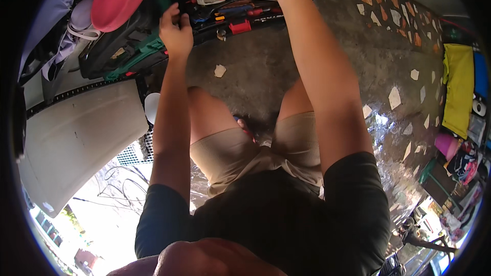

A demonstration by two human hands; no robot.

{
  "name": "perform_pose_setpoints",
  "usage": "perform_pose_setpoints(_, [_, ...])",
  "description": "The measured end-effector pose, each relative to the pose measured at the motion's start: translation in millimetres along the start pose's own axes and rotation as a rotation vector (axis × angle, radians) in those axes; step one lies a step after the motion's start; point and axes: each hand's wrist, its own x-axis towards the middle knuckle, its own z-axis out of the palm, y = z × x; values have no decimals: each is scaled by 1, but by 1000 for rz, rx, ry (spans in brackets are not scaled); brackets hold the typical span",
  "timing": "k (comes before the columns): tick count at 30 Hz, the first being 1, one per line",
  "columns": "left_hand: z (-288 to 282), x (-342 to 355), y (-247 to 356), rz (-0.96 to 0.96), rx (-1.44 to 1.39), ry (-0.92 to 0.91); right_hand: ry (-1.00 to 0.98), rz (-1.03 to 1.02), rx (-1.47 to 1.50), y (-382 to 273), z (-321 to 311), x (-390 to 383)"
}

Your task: The person handles a pressure washer, checks a hose connection, and secures a component near the wheel using zip ties.

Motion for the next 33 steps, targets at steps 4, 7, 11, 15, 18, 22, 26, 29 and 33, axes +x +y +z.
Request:
perform_pose_setpoints(4, [-5, -53, 11, -310, -217, -196, -42, -111, -154, 7, 1, 11])
perform_pose_setpoints(7, [-15, -100, 24, -345, -212, -295, -39, -121, -427, 17, 8, -11])
perform_pose_setpoints(11, [1, -126, 30, -409, -140, -536, 90, -467, -788, 53, -45, -44])
perform_pose_setpoints(15, [9, -115, 26, -366, -223, -554, 263, -442, -1047, 78, -49, -82])
perform_pose_setpoints(18, [12, -111, 30, -423, -247, -651, 194, -417, -1133, 104, -55, -107])
perform_pose_setpoints(22, [21, -117, 25, -336, -173, -921, 75, -340, -1301, 123, -63, -121])
perform_pose_setpoints(26, [27, -127, 26, -256, -155, -973, -29, -224, -1223, 125, -64, -113])
perform_pose_setpoints(29, [27, -128, 25, -272, -173, -989, -103, -188, -1320, 129, -62, -114])
perform_pose_setpoints(33, [25, -126, 23, -260, -194, -932, -125, -187, -1319, 129, -53, -116])
